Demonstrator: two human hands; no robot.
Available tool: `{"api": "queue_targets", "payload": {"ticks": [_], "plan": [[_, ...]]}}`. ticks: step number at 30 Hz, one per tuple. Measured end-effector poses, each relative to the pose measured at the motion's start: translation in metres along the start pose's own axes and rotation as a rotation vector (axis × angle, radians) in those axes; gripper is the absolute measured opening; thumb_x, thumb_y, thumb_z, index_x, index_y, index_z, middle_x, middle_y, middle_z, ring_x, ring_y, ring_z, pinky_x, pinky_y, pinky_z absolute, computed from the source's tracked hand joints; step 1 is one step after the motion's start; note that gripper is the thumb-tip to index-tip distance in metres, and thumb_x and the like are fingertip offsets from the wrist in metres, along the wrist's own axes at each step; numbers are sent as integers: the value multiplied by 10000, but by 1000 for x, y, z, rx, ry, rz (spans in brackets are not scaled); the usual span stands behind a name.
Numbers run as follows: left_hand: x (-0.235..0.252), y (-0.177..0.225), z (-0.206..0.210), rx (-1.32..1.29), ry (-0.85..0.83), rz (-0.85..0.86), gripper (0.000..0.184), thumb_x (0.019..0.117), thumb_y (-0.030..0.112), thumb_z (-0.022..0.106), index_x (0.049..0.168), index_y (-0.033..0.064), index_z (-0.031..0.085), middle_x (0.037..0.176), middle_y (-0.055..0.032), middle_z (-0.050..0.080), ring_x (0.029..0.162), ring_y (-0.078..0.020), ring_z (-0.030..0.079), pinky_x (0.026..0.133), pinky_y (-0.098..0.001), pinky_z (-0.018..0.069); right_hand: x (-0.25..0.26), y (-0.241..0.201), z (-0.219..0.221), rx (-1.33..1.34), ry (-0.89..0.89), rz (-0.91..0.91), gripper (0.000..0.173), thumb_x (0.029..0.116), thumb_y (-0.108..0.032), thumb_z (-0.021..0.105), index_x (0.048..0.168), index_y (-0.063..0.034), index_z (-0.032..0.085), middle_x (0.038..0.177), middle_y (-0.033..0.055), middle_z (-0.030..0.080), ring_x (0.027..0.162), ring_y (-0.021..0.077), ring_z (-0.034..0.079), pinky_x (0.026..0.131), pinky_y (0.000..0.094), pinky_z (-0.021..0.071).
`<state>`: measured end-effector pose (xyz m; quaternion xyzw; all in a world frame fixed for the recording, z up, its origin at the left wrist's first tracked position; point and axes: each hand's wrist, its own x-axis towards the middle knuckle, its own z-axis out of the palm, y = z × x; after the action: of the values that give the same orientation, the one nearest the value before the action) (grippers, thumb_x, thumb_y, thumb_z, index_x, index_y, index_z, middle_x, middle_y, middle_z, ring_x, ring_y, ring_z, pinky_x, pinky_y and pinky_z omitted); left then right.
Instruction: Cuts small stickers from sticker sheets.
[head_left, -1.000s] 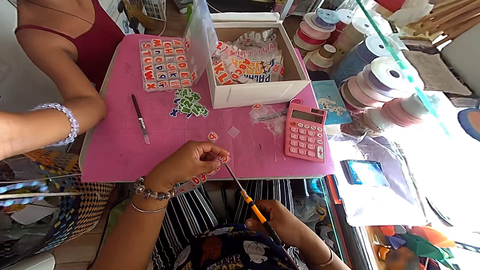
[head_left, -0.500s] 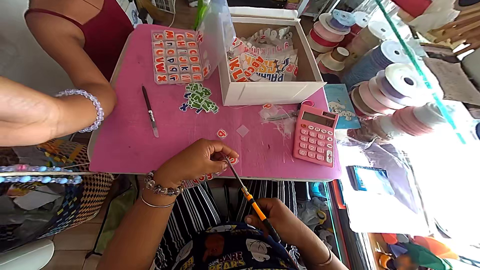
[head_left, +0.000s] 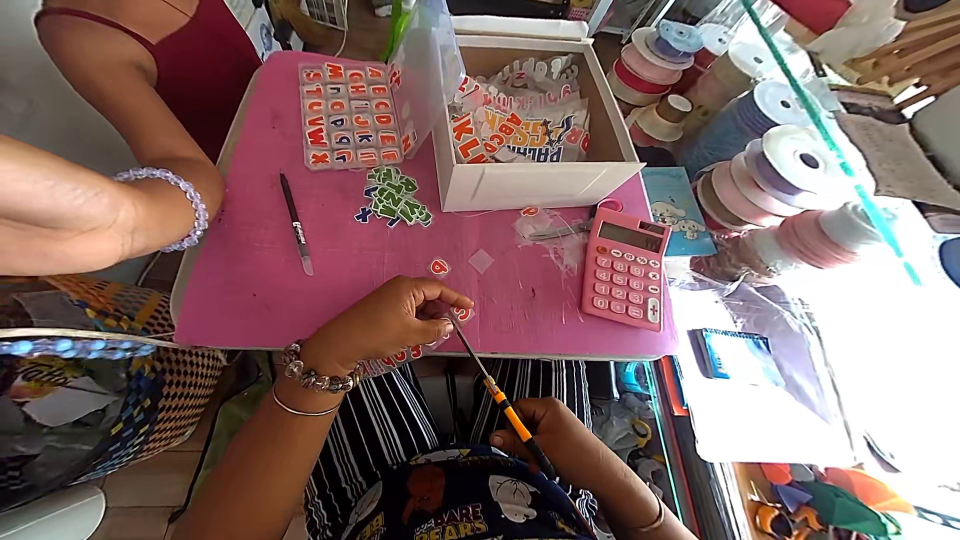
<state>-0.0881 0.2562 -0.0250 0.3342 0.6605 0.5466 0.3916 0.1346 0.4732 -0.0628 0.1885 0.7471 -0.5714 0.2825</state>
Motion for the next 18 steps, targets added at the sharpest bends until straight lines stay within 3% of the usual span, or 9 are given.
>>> {"api": "queue_targets", "payload": {"ticks": [1, 4, 6, 10, 14, 18], "plan": [[-1, 1, 0, 39, 52, 30, 268, 944, 42, 671, 1203, 102, 707, 941, 39, 699, 726, 13, 621, 664, -137, 525, -1, 2, -1, -6, -5, 0, 369, 865, -442, 801, 776, -128, 629, 575, -76, 553, 478, 5, 516, 474, 185, 437], [-4, 11, -5, 340, 260, 137, 300, 962, 65, 632, 1249, 123, 692, 1175, 6, 669, 835, -43, 642, 695, -208, 556, -5, 7, -1, -28, -18, 8, 394, 860, -469, 802, 761, -129, 629, 571, -79, 539, 477, 7, 502, 476, 195, 430], [-2, 18, -9, 527, 338, 165, 314, 966, 46, 625, 1263, 128, 687, 1253, -8, 643, 877, -55, 649, 698, -214, 564, -6, 9, 0, -24, -23, 17, 404, 852, -478, 804, 762, -126, 628, 575, -73, 538, 482, 17, 510, 480, 205, 441], [9, 21, -11, 681, 318, 130, 272, 972, 12, 622, 1219, 90, 703, 1297, -40, 613, 912, -65, 633, 742, -216, 552, -4, 5, 0, -33, -23, 27, 404, 852, -483, 804, 792, -121, 635, 593, -69, 547, 492, 17, 516, 488, 208, 446], [14, 18, -9, 780, 308, 53, 269, 981, -5, 610, 1225, 50, 709, 1351, -94, 585, 1111, -167, 624, 904, -325, 551, -3, 5, -2, -46, -30, 12, 417, 858, -495, 795, 788, -119, 628, 592, -67, 539, 494, 16, 509, 495, 206, 438], [16, 17, -6, 807, 332, 24, 302, 974, -2, 619, 1259, 56, 699, 1366, -142, 547, 1114, -227, 622, 900, -379, 559, -5, 6, -3, -43, -22, 15, 408, 851, -484, 800, 781, -122, 626, 584, -69, 532, 488, 18, 507, 489, 207, 437]]}}
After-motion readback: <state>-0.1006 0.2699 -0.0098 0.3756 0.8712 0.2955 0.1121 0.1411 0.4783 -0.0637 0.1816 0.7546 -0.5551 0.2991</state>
